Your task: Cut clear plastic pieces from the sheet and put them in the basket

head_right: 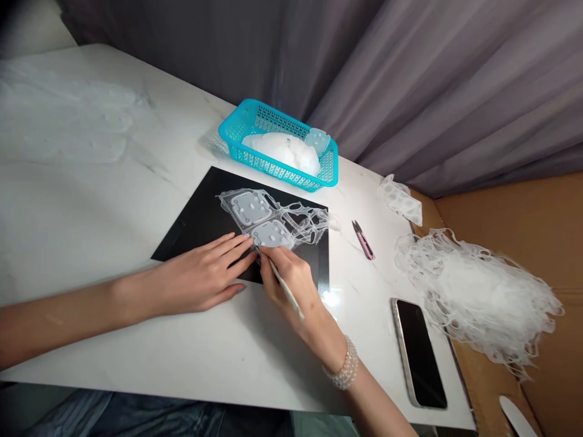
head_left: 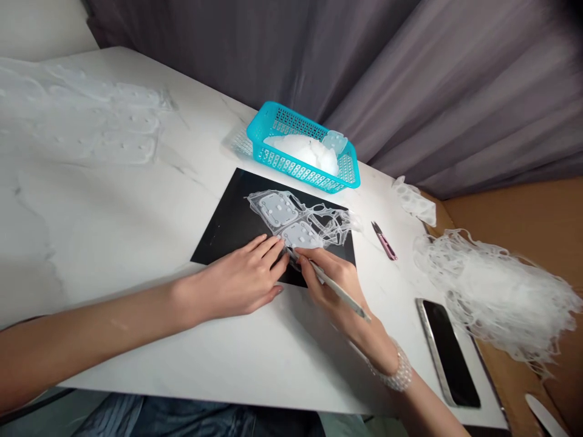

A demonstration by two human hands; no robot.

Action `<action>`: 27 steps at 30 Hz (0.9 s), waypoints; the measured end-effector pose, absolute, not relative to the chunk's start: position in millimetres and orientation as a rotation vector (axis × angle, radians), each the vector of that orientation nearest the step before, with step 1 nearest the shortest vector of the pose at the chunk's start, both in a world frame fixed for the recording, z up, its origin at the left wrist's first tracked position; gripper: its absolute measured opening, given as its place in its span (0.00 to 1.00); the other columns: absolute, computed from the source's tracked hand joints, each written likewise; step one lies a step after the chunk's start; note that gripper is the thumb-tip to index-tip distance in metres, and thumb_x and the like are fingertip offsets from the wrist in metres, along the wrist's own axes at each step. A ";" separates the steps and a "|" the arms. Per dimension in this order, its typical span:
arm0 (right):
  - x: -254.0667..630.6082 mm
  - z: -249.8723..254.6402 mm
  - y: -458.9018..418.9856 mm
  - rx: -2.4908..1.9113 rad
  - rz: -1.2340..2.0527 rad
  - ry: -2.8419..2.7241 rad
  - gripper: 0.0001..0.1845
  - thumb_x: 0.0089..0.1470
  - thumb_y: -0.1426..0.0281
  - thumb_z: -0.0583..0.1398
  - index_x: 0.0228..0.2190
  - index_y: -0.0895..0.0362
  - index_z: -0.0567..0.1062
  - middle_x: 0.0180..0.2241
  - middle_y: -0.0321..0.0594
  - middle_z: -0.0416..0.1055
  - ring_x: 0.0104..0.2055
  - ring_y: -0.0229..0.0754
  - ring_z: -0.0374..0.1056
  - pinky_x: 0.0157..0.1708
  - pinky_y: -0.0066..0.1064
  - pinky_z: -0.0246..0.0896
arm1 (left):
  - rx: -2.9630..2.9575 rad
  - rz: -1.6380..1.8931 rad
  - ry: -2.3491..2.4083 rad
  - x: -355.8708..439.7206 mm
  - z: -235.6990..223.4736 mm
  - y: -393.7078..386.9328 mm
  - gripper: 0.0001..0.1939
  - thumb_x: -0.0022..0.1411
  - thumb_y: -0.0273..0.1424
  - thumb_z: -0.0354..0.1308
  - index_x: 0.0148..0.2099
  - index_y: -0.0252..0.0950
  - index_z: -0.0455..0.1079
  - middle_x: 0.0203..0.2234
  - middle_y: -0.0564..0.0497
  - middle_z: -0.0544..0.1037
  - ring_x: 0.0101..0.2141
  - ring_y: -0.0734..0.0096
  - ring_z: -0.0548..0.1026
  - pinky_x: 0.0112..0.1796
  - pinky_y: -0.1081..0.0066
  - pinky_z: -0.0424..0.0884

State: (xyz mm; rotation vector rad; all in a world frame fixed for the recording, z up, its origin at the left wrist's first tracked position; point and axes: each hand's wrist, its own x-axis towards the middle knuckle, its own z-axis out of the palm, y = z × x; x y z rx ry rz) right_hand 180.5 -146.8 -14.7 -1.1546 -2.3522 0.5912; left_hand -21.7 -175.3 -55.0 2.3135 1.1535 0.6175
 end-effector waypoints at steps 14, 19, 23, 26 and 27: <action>183.3 -40.2 -146.3 -0.846 0.277 -2.504 0.14 0.65 0.78 0.53 0.50 0.62 0.71 0.42 0.52 0.75 0.46 0.48 0.72 0.44 0.41 0.74 | 2.940 0.295 1.274 -23.7 -49.0 -178.1 0.22 0.73 0.34 0.44 0.60 0.26 0.67 0.58 0.37 0.71 0.60 0.45 0.65 0.60 0.45 0.59; 175.5 -40.6 -136.4 -0.902 0.317 -2.446 0.12 0.64 0.75 0.55 0.48 0.58 0.73 0.46 0.49 0.76 0.47 0.48 0.71 0.48 0.43 0.73 | 2.945 0.288 1.253 -25.4 -48.6 -179.0 0.22 0.74 0.33 0.42 0.59 0.26 0.67 0.57 0.40 0.73 0.61 0.44 0.64 0.59 0.44 0.58; 173.2 -40.3 -132.6 -0.842 0.226 -2.556 0.16 0.65 0.79 0.51 0.50 0.62 0.72 0.48 0.52 0.76 0.49 0.49 0.69 0.51 0.44 0.72 | 2.939 0.289 1.236 -27.8 -49.3 -179.4 0.23 0.74 0.33 0.42 0.62 0.26 0.65 0.57 0.39 0.73 0.61 0.44 0.64 0.60 0.44 0.55; 173.7 -35.8 -132.6 -0.828 0.124 -2.698 0.18 0.66 0.79 0.49 0.54 0.65 0.71 0.50 0.55 0.75 0.48 0.51 0.67 0.48 0.45 0.74 | 2.948 0.332 1.214 -29.4 -52.8 -180.1 0.24 0.74 0.35 0.42 0.63 0.27 0.64 0.57 0.39 0.73 0.62 0.43 0.63 0.62 0.44 0.52; 173.6 -33.6 -133.2 -0.826 0.096 -2.740 0.19 0.66 0.78 0.49 0.54 0.67 0.70 0.49 0.57 0.75 0.47 0.51 0.67 0.47 0.45 0.74 | 2.944 0.351 1.216 -29.7 -54.4 -180.2 0.24 0.74 0.36 0.42 0.63 0.28 0.65 0.57 0.39 0.73 0.62 0.43 0.63 0.62 0.44 0.51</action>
